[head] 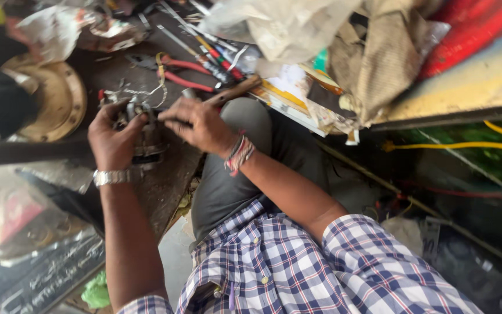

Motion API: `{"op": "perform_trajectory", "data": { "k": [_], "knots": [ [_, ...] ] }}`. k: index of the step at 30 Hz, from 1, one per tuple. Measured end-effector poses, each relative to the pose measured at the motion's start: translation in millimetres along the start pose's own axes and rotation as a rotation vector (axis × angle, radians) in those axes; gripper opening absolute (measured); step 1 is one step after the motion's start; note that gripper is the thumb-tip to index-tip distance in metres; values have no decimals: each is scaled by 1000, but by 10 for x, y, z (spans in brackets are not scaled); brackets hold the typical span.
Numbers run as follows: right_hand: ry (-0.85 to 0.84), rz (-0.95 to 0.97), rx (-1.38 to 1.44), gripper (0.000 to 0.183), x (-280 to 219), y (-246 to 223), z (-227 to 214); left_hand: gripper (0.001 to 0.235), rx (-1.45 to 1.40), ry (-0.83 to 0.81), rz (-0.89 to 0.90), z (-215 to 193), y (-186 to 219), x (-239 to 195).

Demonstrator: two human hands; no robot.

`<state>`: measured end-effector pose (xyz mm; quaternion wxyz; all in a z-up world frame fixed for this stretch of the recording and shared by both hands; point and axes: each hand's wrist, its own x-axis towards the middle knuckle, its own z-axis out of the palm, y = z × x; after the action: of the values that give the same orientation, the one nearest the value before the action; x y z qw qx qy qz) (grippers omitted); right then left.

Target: The person repairs a small electrical component, likely a motor or switch, by manipulating wires and internal parts. They use pliers to strip and adjust wires, and a screwdriver to tighten or loosen screws within the device.

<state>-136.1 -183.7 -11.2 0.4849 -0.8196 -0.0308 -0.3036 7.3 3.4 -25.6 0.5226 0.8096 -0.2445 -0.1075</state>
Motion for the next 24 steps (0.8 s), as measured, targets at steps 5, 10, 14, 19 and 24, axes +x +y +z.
{"op": "perform_trajectory", "data": {
  "k": [5,10,14,19,24],
  "knots": [
    [-69,106,87,19,-628,-356,-260,38,-121,-31,-50,-16,30,-14],
    [30,132,-49,14,-1346,-504,-776,37,-114,-47,-39,-24,86,-34],
    [264,356,-148,9,-1833,-498,-1295,37,-109,-45,-45,-16,140,-41],
    [609,567,-228,12,-2110,-511,-1860,36,-106,-42,-57,-5,157,-31],
    [456,486,-506,19,-1878,-457,-2285,36,-106,-47,-42,-18,124,-34]
  ]
}}
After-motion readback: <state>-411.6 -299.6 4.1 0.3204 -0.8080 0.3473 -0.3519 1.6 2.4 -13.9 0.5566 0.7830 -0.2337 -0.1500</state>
